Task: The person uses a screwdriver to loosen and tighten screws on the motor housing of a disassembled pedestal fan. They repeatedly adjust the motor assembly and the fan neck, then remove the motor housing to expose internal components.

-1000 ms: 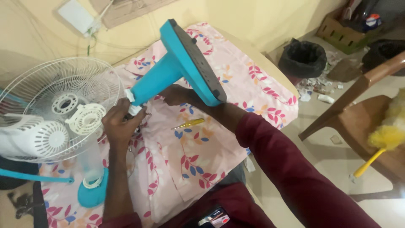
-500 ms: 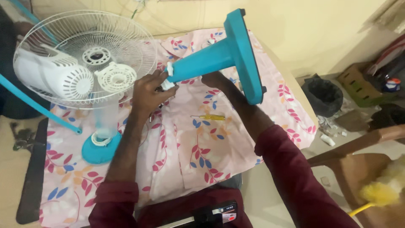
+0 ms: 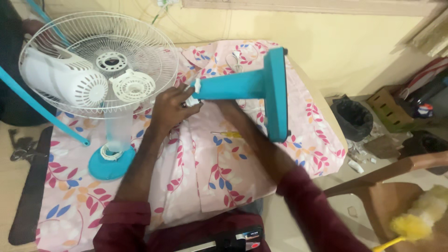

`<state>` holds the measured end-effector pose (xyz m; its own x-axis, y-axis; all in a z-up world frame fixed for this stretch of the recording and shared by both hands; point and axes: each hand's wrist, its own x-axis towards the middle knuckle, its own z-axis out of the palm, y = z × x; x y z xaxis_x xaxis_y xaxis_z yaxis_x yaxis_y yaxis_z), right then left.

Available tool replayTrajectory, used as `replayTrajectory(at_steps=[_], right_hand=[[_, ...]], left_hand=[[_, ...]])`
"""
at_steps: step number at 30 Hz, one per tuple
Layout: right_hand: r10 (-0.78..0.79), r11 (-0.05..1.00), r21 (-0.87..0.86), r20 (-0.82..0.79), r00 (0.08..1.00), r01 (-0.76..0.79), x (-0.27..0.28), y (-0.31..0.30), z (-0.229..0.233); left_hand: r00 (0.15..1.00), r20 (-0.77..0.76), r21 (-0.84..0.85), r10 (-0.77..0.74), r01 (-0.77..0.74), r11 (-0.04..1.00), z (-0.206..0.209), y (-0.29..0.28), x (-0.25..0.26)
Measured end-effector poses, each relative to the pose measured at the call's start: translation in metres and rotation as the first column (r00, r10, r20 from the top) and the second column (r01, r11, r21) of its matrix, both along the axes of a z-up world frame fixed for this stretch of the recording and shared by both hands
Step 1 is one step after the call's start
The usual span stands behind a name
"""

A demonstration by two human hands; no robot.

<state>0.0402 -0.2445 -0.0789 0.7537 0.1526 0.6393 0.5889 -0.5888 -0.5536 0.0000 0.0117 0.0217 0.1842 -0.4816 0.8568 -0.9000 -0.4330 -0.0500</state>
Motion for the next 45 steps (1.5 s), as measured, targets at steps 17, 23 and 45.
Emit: replayTrajectory(at_steps=[17,23,45], right_hand=[[0.681,0.173,0.985,-0.129,0.721,0.012,-0.012,0.011,-0.038],[0.73,0.18,0.983,-0.118,0.673,-0.022,-0.006,0.015,-0.038],[0.78,0.167,0.972,-0.235,0.581,0.168,-0.023,-0.007,-0.022]], left_hand=[[0.993,-0.116,0.015,-0.007,0.009,1.0,-0.01,-0.004,-0.003],[0.999,-0.043,-0.021,-0.015,0.015,1.0,-0.014,-0.004,-0.003],[0.994,-0.067,-0.032,-0.089,0.087,0.996,-0.024,-0.005,0.0]])
